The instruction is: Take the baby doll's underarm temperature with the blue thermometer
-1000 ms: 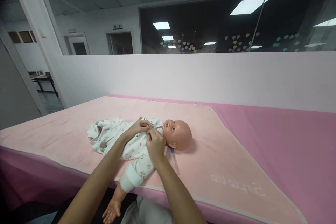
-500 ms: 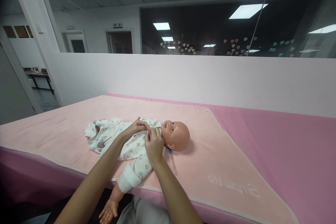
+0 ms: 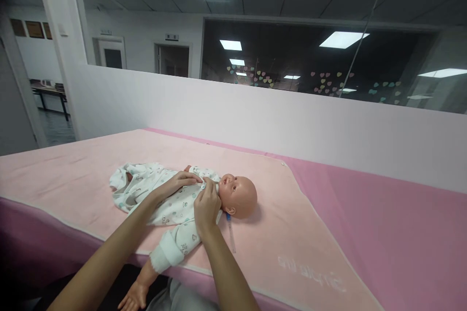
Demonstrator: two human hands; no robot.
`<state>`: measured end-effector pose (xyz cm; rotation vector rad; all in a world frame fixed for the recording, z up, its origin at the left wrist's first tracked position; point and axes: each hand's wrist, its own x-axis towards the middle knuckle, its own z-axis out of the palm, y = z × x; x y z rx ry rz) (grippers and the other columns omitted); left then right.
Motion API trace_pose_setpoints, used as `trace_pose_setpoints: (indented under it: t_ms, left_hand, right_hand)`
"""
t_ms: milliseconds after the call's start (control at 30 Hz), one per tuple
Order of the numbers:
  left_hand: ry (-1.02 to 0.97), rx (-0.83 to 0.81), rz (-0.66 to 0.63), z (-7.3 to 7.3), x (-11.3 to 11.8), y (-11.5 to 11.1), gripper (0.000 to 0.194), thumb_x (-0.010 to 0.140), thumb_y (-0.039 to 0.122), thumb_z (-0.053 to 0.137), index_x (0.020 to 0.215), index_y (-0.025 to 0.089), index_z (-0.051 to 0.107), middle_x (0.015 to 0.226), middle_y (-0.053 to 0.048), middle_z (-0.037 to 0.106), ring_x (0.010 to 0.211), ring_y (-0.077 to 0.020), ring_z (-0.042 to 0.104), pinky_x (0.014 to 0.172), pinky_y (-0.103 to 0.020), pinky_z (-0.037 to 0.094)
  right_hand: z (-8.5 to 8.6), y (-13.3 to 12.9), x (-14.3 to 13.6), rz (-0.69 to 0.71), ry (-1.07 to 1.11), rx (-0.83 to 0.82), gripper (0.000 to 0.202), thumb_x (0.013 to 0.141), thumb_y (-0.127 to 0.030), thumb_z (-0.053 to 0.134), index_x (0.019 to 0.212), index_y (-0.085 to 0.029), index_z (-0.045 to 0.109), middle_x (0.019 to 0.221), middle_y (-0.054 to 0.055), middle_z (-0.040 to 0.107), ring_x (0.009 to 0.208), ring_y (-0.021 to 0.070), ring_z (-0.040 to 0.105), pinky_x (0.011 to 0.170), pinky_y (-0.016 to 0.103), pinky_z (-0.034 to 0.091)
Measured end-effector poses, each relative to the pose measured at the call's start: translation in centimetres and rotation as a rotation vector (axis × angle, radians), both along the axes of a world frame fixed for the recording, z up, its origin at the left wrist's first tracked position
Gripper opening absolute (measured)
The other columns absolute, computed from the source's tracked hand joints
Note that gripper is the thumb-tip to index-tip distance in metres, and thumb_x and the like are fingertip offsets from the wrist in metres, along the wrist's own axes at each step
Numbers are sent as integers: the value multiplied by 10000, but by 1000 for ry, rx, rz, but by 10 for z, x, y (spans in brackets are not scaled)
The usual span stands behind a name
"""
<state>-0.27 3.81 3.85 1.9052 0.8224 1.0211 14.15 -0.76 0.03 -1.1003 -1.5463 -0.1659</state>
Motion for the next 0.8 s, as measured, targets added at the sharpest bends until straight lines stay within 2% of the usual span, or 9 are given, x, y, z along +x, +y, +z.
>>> trace_pose_setpoints:
  t_ms: [67, 167, 300, 400, 567, 700, 800]
  left_hand:
    - [0, -15, -39, 0, -10, -8, 271, 756, 337, 569, 958, 194, 680, 1002, -41, 664, 1048, -236, 519, 1009, -372, 278]
    - [2, -72, -153, 1, -25, -17, 364, 734, 288, 614, 1088, 207, 616, 1135, -55, 610, 1083, -240, 511, 960, -361, 356]
    - [21, -59, -263, 3, -32, -20, 509, 666, 202, 682, 1159, 189, 559, 1207, -84, 564, 1140, -243, 480, 998, -365, 332]
    - [16, -42, -231, 3, -30, -19, 499, 665, 180, 678, 1150, 191, 560, 1185, -83, 577, 1101, -232, 510, 970, -353, 362]
    - [-1, -13, -127, 0, -29, -18, 440, 662, 177, 663, 1096, 191, 591, 1053, -61, 632, 1017, -219, 553, 911, -333, 404]
    - [-18, -34, -29, -5, -31, -16, 412, 663, 229, 680, 1063, 176, 594, 952, -62, 637, 964, -212, 565, 876, -333, 420]
    - [-74, -83, -35, -7, -32, -16, 409, 638, 221, 712, 1025, 169, 591, 971, -69, 620, 988, -211, 553, 883, -329, 418]
  right_hand:
    - [3, -1, -2, 56, -69, 13, 356, 806, -76, 311, 1031, -190, 562, 948, 50, 642, 840, 158, 598, 649, 241, 446]
    - [7, -2, -5, 170, -192, 14, 321, 797, -94, 348, 1006, -201, 567, 918, 30, 640, 784, 138, 599, 634, 219, 434]
    - [12, -3, -7, 193, -266, -53, 233, 802, -181, 419, 990, -200, 556, 918, 30, 621, 801, 144, 593, 646, 218, 430]
    - [16, -2, -8, 181, -353, -81, 227, 798, -223, 449, 1000, -218, 552, 983, 26, 596, 798, 144, 586, 604, 220, 415]
    - [23, 6, -15, 106, -476, -124, 222, 757, -218, 463, 948, -235, 574, 1004, 27, 550, 625, 120, 529, 485, 228, 340]
    - [21, 13, -18, 76, -448, -101, 202, 748, -225, 468, 918, -216, 578, 933, 39, 559, 613, 129, 517, 473, 231, 312]
    - [16, 14, -16, 87, -402, -77, 147, 773, -226, 459, 866, -201, 570, 871, 36, 569, 640, 135, 528, 491, 229, 317]
